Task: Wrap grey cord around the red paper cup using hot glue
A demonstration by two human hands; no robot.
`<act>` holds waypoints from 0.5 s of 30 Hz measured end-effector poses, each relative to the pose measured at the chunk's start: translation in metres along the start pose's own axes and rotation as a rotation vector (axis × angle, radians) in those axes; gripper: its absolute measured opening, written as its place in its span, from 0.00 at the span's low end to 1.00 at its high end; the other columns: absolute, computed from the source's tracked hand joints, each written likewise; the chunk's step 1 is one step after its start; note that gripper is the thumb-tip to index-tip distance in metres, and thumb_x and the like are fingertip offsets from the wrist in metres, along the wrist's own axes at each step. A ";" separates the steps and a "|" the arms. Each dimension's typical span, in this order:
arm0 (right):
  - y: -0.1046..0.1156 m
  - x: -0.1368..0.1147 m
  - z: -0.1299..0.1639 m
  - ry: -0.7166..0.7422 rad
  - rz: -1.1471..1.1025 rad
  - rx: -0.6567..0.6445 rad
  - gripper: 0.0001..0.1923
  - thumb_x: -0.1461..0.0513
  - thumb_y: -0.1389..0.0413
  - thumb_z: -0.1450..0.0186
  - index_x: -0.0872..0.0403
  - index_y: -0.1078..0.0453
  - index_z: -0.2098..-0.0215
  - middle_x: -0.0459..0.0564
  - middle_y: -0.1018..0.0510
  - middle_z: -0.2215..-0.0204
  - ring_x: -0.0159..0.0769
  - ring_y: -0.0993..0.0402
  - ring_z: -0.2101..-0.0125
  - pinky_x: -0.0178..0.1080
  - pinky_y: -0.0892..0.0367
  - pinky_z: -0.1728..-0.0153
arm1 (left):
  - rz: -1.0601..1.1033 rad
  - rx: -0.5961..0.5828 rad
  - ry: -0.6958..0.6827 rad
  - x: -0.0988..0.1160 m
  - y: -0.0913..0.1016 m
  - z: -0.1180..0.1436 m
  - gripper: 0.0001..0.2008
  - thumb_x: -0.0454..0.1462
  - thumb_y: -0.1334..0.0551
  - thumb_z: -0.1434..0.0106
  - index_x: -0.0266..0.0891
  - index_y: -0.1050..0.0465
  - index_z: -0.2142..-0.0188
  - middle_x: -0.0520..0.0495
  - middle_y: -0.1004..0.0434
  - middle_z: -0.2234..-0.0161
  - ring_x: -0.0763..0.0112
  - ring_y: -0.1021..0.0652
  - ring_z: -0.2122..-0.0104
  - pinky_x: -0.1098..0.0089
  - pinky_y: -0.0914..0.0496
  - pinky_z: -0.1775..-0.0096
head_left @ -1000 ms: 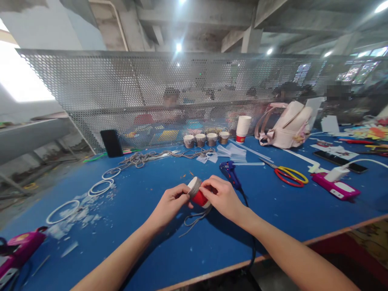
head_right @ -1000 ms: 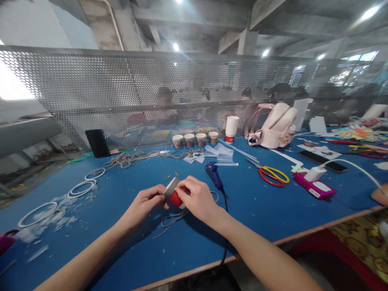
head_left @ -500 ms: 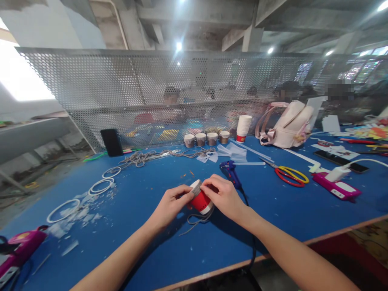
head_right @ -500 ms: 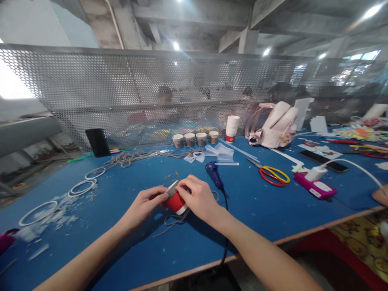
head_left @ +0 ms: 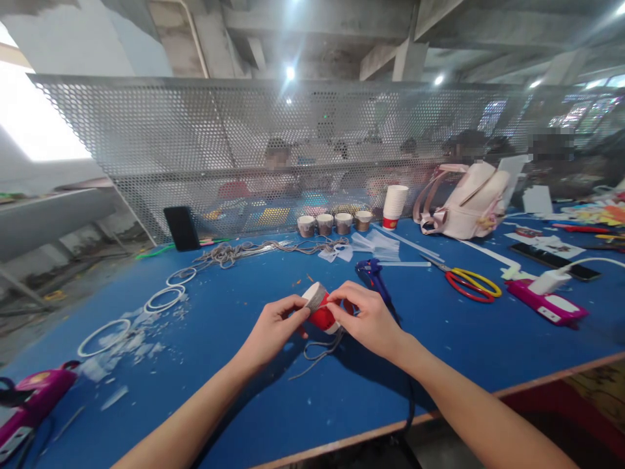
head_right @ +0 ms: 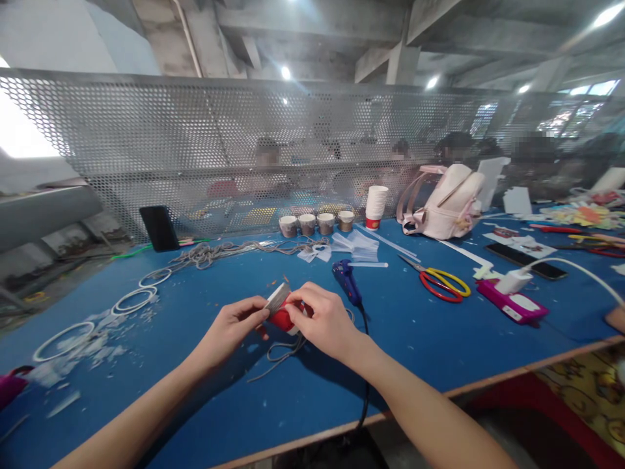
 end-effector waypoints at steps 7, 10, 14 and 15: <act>-0.003 0.000 0.002 0.038 0.044 -0.040 0.05 0.67 0.47 0.37 0.54 0.30 0.69 0.47 0.26 0.73 0.32 0.29 0.72 0.34 0.34 0.70 | -0.071 0.018 -0.028 0.000 0.001 0.001 0.08 0.40 0.38 0.45 0.36 0.26 0.73 0.52 0.28 0.77 0.73 0.30 0.76 0.73 0.35 0.71; -0.005 0.001 0.003 0.062 0.061 -0.063 0.05 0.67 0.47 0.37 0.54 0.30 0.68 0.47 0.26 0.72 0.32 0.29 0.71 0.34 0.34 0.69 | -0.066 0.036 -0.025 -0.001 0.001 0.001 0.09 0.40 0.37 0.46 0.36 0.27 0.75 0.52 0.29 0.78 0.74 0.31 0.77 0.73 0.35 0.71; -0.005 0.003 0.003 0.066 0.072 -0.055 0.06 0.66 0.48 0.36 0.54 0.29 0.67 0.48 0.26 0.71 0.32 0.28 0.70 0.35 0.33 0.68 | -0.087 0.038 -0.031 0.000 0.001 0.000 0.09 0.41 0.38 0.47 0.36 0.28 0.77 0.53 0.31 0.79 0.73 0.31 0.76 0.73 0.36 0.71; -0.005 0.003 0.003 0.064 0.075 -0.053 0.06 0.66 0.48 0.36 0.54 0.29 0.67 0.48 0.26 0.71 0.33 0.28 0.70 0.35 0.33 0.68 | -0.091 0.035 -0.034 0.001 0.001 0.000 0.09 0.41 0.38 0.47 0.36 0.28 0.76 0.53 0.31 0.78 0.73 0.32 0.76 0.72 0.37 0.71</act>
Point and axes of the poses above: each hand's wrist, its own z-axis away from the middle knuckle, its own y-axis out of the back of the hand, x = y × z, the point moved 5 cm from there along -z, towards the middle knuckle
